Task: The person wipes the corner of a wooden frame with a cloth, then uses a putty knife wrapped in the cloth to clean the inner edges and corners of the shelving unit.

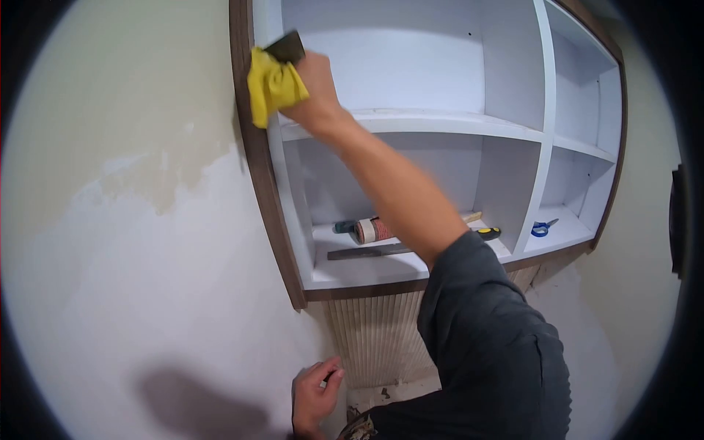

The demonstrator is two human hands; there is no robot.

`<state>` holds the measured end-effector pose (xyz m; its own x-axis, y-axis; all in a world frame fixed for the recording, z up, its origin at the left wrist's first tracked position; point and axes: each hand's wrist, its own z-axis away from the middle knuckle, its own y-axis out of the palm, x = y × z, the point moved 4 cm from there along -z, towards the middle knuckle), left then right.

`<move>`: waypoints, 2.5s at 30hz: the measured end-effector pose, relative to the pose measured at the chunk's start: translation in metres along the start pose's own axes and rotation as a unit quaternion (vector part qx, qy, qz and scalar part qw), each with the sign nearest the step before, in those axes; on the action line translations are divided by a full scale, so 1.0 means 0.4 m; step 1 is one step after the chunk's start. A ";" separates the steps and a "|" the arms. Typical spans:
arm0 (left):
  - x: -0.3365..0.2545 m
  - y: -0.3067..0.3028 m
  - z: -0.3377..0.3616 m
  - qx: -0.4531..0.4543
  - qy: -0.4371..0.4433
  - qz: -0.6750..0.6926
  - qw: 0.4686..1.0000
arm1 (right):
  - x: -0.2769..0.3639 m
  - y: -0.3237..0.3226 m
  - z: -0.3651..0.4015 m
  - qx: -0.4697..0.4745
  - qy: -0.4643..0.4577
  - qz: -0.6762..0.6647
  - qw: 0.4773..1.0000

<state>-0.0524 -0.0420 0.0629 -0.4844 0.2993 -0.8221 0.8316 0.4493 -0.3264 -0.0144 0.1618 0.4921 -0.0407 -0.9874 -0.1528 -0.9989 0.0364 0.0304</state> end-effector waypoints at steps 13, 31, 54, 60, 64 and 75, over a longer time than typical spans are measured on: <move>0.004 0.006 0.004 0.001 -0.019 -0.003 1.000 | -0.012 0.022 -0.041 0.001 0.009 0.029 1.000; 0.013 0.011 -0.009 0.008 -0.043 -0.007 0.999 | -0.192 0.030 -0.399 -0.008 0.017 -0.022 1.000; -0.013 0.000 -0.009 0.000 -0.010 -0.025 1.000 | -0.090 0.015 -0.282 0.159 0.052 0.092 0.982; -0.001 0.009 -0.012 0.007 -0.023 -0.015 1.000 | -0.090 -0.006 -0.330 0.110 0.046 0.059 0.991; 0.004 0.006 -0.015 0.008 -0.028 -0.030 0.999 | -0.130 0.034 -0.453 0.026 0.064 0.065 0.995; -0.021 0.007 -0.008 0.010 -0.026 -0.005 1.000 | -0.058 -0.042 -0.027 0.145 0.037 0.042 0.988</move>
<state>-0.0466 -0.0407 0.0704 -0.4774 0.2500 -0.8424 0.8329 0.4340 -0.3432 0.0037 0.1825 0.5058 -0.1335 -0.9871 -0.0879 -0.9575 0.1514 -0.2454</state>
